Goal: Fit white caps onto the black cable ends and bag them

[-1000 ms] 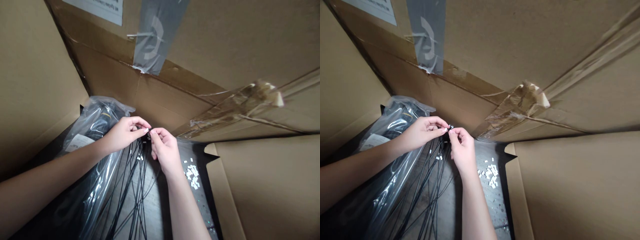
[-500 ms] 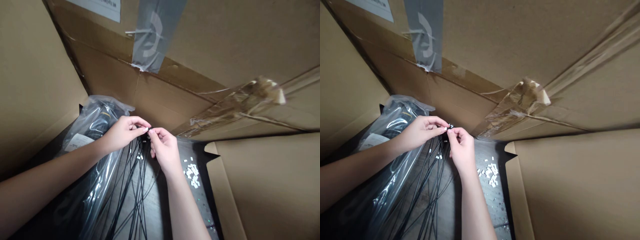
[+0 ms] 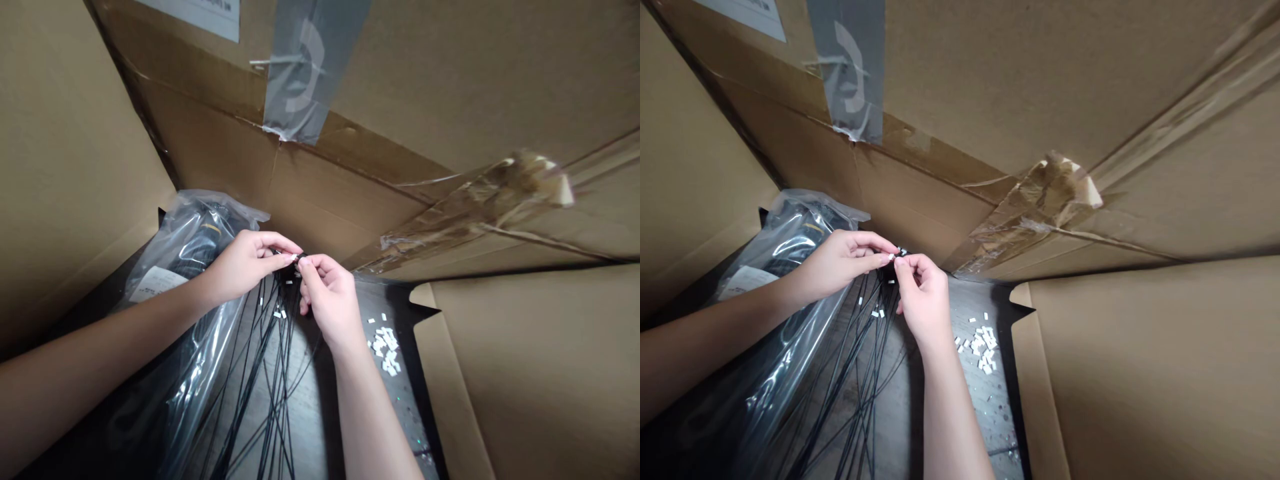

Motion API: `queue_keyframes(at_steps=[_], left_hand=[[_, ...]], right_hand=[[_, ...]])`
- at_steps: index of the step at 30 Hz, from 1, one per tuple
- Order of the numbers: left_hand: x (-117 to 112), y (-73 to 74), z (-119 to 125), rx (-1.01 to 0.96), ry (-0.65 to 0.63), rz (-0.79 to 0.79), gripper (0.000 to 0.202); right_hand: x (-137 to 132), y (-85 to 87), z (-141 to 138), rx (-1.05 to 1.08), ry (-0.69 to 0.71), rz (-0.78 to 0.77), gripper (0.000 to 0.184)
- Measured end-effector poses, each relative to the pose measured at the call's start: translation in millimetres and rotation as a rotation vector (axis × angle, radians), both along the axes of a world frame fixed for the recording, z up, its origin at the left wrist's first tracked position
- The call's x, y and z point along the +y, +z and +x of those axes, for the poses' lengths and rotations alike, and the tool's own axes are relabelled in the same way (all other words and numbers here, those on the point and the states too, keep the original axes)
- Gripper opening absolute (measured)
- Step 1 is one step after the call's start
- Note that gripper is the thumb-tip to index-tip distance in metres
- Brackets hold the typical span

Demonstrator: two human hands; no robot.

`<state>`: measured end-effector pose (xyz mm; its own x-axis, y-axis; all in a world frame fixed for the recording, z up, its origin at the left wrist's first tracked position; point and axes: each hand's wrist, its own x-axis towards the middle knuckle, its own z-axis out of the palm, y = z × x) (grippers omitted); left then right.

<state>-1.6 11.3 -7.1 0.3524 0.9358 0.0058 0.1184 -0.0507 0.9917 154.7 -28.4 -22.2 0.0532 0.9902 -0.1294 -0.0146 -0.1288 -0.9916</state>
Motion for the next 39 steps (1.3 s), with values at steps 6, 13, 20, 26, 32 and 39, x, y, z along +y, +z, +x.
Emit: queue_keyframes(at_steps=[6,13,20,26,32,39], left_hand=[[-0.6,0.4,-0.3,0.005,0.003,-0.008,0.019],[-0.2,-1.2,-0.6,0.008,-0.003,-0.007,0.021],[-0.9,0.0,-0.5,0.011,0.002,-0.012,0.021],[-1.9,1.1,-0.4,0.034,0.005,-0.005,0.023],[-2.9,0.8,0.6,0.067,0.013,0.017,0.023],[-4.5,4.1,2.6,0.092,0.026,0.018,0.020]], right_hand=[[-0.3,0.7,0.6,0.014,0.010,0.012,0.032],[-0.5,0.0,0.8,-0.009,0.011,0.011,0.031],[-0.4,0.1,0.2,-0.010,0.003,0.021,0.031],[0.3,0.0,-1.3,0.031,-0.025,0.034,0.029],[1.3,1.4,-1.0,0.059,-0.043,0.024,0.026],[1.1,0.7,-0.8,0.084,-0.058,0.017,0.023]])
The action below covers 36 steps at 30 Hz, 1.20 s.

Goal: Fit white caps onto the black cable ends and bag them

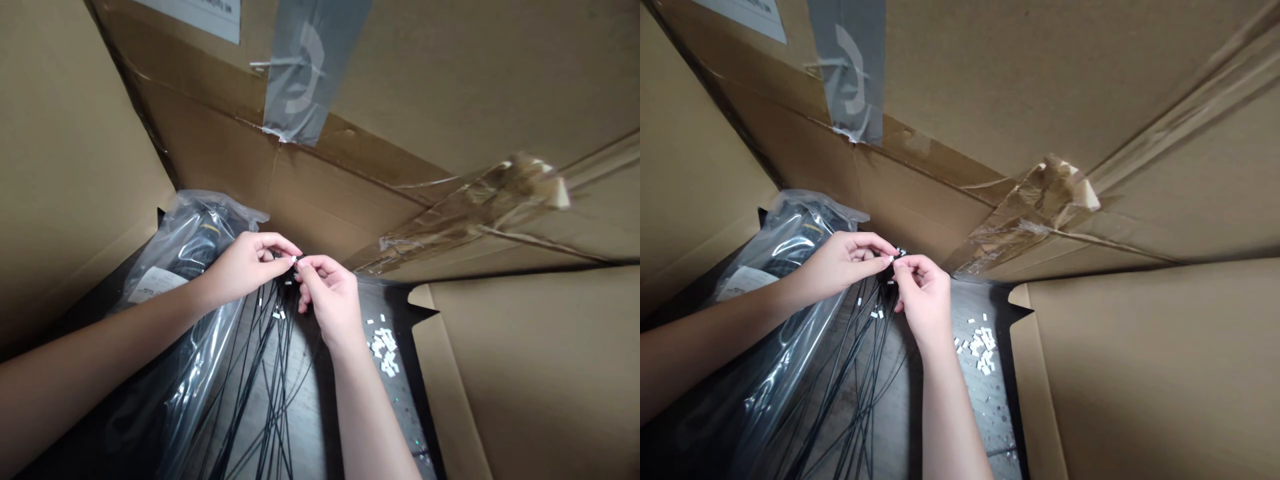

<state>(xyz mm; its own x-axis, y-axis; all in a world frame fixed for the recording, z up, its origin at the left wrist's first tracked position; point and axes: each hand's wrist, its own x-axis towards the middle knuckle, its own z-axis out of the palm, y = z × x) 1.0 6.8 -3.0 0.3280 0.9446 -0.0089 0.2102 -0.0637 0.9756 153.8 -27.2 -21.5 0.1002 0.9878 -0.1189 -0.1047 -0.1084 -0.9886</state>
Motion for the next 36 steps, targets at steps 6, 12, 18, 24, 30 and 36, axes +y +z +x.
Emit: queue_keyframes(at_steps=[6,12,18,24,30,36], left_hand=[[-0.7,1.9,0.5,-0.041,0.003,-0.027,0.018],[-1.4,1.4,-0.5,-0.026,-0.003,0.006,0.018],[-3.7,4.3,0.2,0.019,0.012,0.009,0.010],[-4.0,2.2,0.4,0.005,-0.016,0.066,0.013],[-4.1,-0.5,-0.6,0.087,0.002,0.119,0.012],[-3.6,-1.1,0.5,0.094,0.017,0.109,0.011]], right_hand=[[0.9,-1.5,0.3,-0.011,0.008,0.000,0.024],[0.5,-3.3,1.9,-0.007,0.013,-0.014,0.024],[0.7,-7.1,4.4,0.030,0.039,0.000,0.024],[1.5,-6.9,5.5,0.050,0.042,0.002,0.025],[1.6,-4.9,5.3,0.070,0.046,-0.008,0.026],[2.8,-7.7,4.2,0.058,0.041,-0.007,0.027]])
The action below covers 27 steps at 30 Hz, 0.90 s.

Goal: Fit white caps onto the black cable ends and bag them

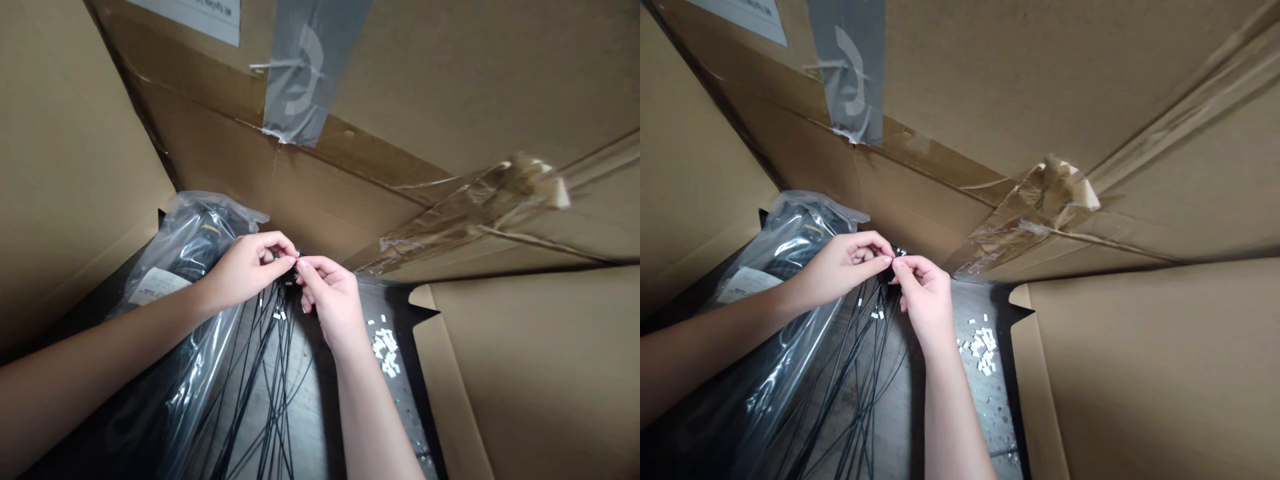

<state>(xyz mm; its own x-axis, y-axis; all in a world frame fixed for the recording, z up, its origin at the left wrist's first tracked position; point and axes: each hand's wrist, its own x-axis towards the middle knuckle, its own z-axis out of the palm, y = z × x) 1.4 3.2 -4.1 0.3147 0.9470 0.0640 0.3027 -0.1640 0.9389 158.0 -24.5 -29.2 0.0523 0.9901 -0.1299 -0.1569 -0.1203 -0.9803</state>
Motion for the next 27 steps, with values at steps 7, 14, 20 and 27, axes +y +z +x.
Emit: queue_keyframes(at_steps=[7,14,20,27], left_hand=[[0.7,-1.0,-0.6,-0.021,-0.001,0.021,0.016],[0.3,-3.0,-0.9,-0.016,-0.003,0.098,0.017],[0.2,-4.9,-0.3,0.010,0.003,0.150,0.017],[-1.2,-1.3,1.1,0.043,0.023,0.137,0.014]], right_hand=[[-0.2,8.7,-0.5,0.116,-0.072,-0.038,0.024],[-0.9,12.6,-1.2,0.135,-0.048,-0.078,0.022],[-0.8,11.9,-1.3,0.159,-0.055,-0.080,0.021],[-0.7,13.0,-1.5,0.145,-0.050,-0.088,0.020]])
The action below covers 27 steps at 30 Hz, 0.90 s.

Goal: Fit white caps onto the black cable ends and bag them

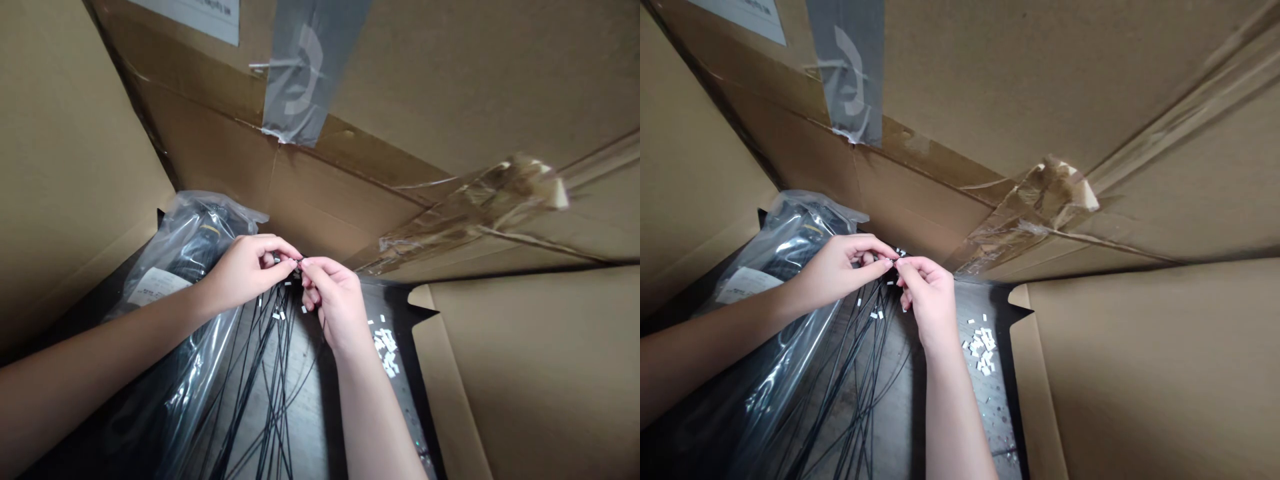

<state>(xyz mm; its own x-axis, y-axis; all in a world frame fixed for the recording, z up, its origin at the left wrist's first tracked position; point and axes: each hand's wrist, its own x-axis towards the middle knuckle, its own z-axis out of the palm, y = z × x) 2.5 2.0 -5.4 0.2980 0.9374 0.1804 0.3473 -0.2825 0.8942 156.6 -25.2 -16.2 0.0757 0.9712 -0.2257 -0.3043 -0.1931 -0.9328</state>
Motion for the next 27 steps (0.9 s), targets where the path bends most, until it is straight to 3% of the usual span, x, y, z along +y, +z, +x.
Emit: queue_keyframes(at_steps=[27], left_hand=[[-0.8,2.4,-0.7,0.002,-0.022,0.015,0.011]], right_hand=[[-0.4,0.2,0.8,-0.011,0.049,-0.001,0.020]])
